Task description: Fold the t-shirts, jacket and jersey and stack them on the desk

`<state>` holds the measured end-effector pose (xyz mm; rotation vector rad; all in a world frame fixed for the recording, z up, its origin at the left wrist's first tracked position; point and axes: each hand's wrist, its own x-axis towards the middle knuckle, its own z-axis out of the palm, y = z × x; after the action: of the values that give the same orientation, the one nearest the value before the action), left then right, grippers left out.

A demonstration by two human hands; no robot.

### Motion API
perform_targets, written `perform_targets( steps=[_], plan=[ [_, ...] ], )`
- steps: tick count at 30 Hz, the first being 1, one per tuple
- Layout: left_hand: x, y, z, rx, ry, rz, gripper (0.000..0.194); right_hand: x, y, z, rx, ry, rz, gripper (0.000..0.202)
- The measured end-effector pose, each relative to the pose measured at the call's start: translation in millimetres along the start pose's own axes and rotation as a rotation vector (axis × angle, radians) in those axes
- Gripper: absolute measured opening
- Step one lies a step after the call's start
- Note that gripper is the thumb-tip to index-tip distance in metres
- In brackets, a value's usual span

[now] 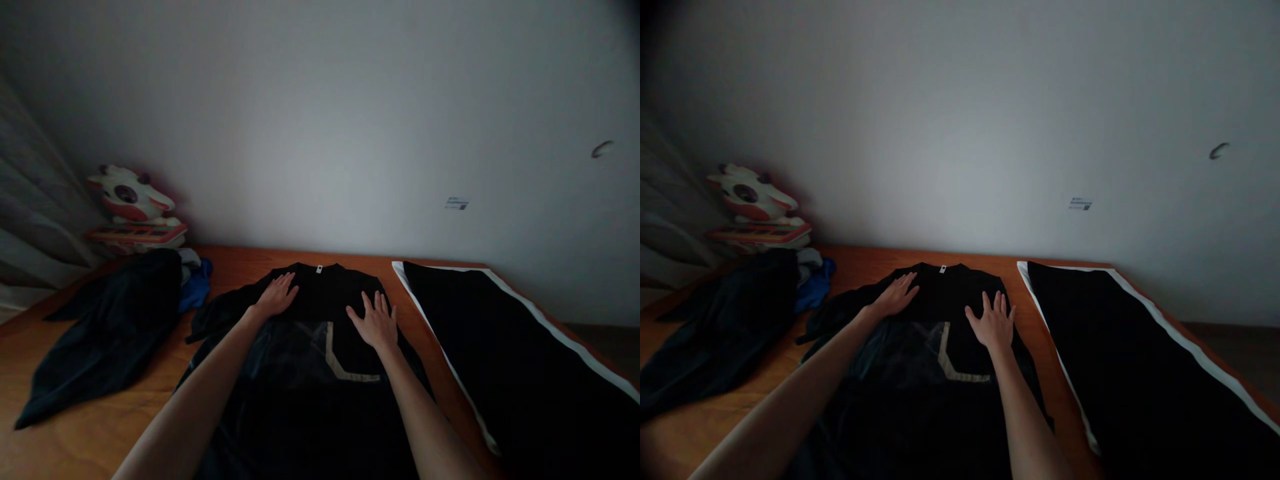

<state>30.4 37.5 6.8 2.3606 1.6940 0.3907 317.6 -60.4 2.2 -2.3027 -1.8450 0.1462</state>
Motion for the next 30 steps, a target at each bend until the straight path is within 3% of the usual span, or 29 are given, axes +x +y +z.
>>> perform_targets(
  steps=[4, 10, 14, 19, 22, 26, 30],
  plan=[
    [12.9, -20.8, -2.6, 0.030, -0.061, -0.064, 0.064, -0.3, -0.7, -0.4, -0.002, -0.009, 0.005, 0.081],
    [26.1, -23.6, -4.4, 0.041, -0.074, -0.135, 0.074, -0.5, -1.4, -2.2, -0.008, -0.013, 0.005, 0.080],
    [36.8, -30.2, -12.3, -0.020, -0.050, -0.201, 0.070, 0.4, -0.3, -1.6, -0.006, -0.017, 0.007, 0.081],
    [40.0, -35.9, -24.1, -0.027, -0.005, -0.148, 0.060, 0.2, -1.2, -2.6, -0.005, -0.038, 0.015, 0.081],
    [18.4, -32.6, -27.1, -0.014, 0.034, -0.041, 0.056, -0.5, -2.0, -2.9, -0.007, -0.040, 0.020, 0.081],
    [-41.1, -23.0, -20.4, 0.075, 0.128, 0.105, 0.051, -0.4, -2.2, -2.3, -0.009, -0.038, 0.021, 0.081],
    [-97.2, -16.9, -8.9, 0.186, 0.147, 0.039, 0.059, 2.0, -2.2, -2.1, -0.015, -0.037, 0.020, 0.080]
  ],
)
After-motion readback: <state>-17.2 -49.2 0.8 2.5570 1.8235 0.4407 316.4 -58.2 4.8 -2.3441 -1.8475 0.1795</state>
